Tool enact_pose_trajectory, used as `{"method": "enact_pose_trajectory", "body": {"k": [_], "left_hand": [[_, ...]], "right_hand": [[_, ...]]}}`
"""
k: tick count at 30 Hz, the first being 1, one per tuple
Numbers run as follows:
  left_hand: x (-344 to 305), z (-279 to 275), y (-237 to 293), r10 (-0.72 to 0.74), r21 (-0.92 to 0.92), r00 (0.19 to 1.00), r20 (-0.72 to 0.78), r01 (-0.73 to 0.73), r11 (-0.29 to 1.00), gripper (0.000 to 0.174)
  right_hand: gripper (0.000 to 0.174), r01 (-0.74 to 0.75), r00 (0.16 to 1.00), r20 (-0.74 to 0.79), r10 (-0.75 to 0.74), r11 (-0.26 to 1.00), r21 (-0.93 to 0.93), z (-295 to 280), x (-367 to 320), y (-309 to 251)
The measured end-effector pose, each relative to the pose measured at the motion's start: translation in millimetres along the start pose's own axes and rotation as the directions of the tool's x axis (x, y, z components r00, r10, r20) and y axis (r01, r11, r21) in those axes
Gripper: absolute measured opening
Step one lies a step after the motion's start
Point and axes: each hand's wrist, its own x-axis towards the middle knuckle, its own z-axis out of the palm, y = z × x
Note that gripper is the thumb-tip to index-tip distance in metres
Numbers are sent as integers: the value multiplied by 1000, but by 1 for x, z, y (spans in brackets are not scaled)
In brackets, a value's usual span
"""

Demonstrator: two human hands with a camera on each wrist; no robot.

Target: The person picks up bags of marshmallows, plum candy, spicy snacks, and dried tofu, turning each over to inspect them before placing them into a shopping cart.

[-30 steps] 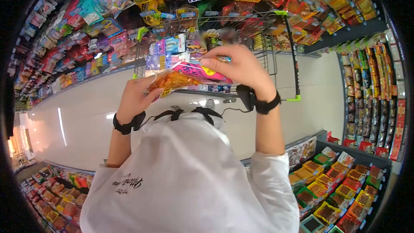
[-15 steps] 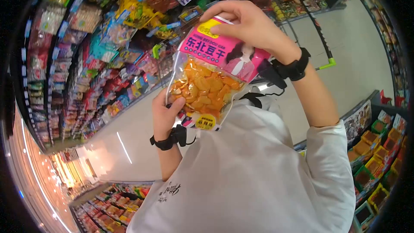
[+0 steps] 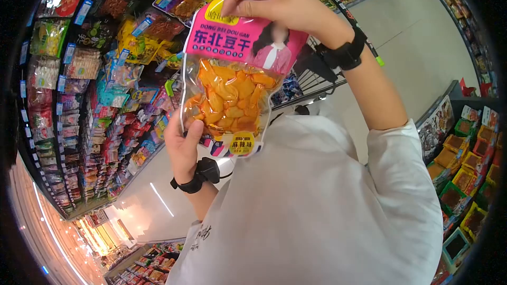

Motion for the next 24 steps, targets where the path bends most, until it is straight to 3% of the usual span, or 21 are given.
{"method": "enact_pose_trajectory", "body": {"k": [3, 5, 7, 9, 11, 13, 15, 17, 19, 24], "left_hand": [[6, 18, 7, -6, -67, 998, -58, 2, 998, 39], [8, 22, 11, 5, -28, 998, -67, -7, 1000, 38], [8, 23, 10, -45, -121, 997, -68, 37, 992, 39], [10, 28, 12, -66, -191, 994, -88, 48, 980, 40], [12, 32, 12, -87, -261, 992, -93, 60, 964, 41], [15, 36, 9, -120, -334, 986, -113, 76, 940, 42], [18, 42, 10, -142, -371, 984, -107, 93, 924, 42], [19, 47, 10, -131, -393, 989, -75, 91, 915, 42], [21, 50, 4, -140, -385, 988, -68, 104, 917, 41], [33, 56, -6, -202, -451, 979, -15, 174, 876, 41]], "right_hand": [[28, -140, 989, 63, 137, 990, 34, -9, 10, -3], [25, -134, 991, 20, 132, 986, 95, -1, 8, -14], [22, -85, 995, -55, 83, 996, -25, 1, 5, -15], [18, -89, 993, -84, 87, 996, -21, 2, -2, -9], [22, -4, 988, -149, -33, 969, -246, 2, -12, 13], [32, -75, 981, -190, 29, 968, -241, 0, -26, 25], [34, -176, 935, -353, 34, 909, -379, 1, -37, 35], [33, -180, 935, -350, 51, 921, -347, -4, -41, 43], [29, -57, 945, -326, -24, 970, -237, -10, -45, 53], [20, -151, 893, -420, 163, 987, 61, -14, -54, 37]]}}
